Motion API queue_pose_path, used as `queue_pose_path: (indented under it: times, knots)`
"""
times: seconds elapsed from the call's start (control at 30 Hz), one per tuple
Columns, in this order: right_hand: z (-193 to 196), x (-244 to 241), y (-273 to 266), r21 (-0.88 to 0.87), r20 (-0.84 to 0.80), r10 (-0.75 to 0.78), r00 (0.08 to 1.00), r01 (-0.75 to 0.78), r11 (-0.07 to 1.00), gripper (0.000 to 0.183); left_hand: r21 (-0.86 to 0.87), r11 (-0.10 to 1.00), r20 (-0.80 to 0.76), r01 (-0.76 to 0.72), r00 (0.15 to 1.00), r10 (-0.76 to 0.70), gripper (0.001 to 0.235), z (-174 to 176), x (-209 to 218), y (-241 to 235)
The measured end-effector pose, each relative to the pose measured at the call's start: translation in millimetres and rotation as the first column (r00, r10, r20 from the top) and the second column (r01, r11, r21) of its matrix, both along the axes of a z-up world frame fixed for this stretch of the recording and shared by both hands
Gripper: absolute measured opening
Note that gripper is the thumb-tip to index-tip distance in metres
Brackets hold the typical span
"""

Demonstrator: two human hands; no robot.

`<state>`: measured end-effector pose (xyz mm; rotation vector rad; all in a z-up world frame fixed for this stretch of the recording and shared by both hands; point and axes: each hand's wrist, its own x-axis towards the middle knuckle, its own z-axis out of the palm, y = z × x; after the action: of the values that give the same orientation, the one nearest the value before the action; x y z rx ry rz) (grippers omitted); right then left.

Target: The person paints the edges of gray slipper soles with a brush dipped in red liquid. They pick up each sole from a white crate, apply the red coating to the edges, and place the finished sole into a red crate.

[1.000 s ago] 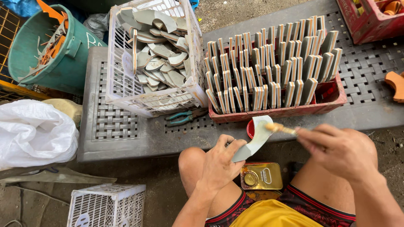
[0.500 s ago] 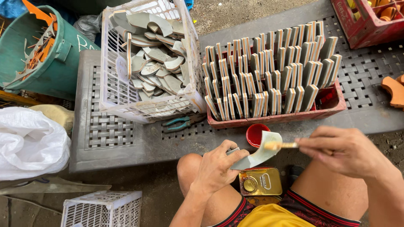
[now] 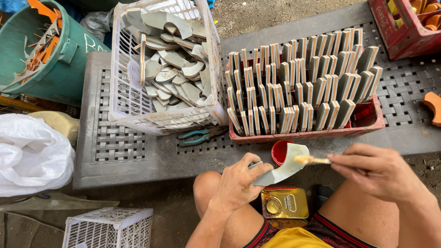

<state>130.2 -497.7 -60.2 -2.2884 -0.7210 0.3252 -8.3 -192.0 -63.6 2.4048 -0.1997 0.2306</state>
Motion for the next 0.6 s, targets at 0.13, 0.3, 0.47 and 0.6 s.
queue_pose_path:
  times: [0.13, 0.3, 0.47, 0.6]
  knots:
    - [0, -2, -6, 0.07, 0.333, -0.13, 0.934, 0.113, 0.991, 0.027, -0.015, 1.0, 0.021, -0.021, 1.0, 0.021, 0.039, -1, 2, -2]
    - [6, -14, 10, -0.03, 0.365, -0.074, 0.928, 0.091, 0.995, 0.019, -0.037, 0.999, -0.037, -0.03, 0.999, 0.029, 0.039, -2, 5, -3]
    - [1, -35, 26, 0.032, 0.321, 0.11, 0.941, -0.127, 0.991, 0.029, -0.032, 0.995, 0.007, -0.092, 0.996, 0.092, 0.045, -1, 8, -7]
    - [0, -41, 24, -0.017, 0.385, -0.034, 0.922, 0.044, 0.999, 0.019, -0.029, 0.996, 0.031, -0.089, 0.995, 0.09, 0.046, 0, 5, -9]
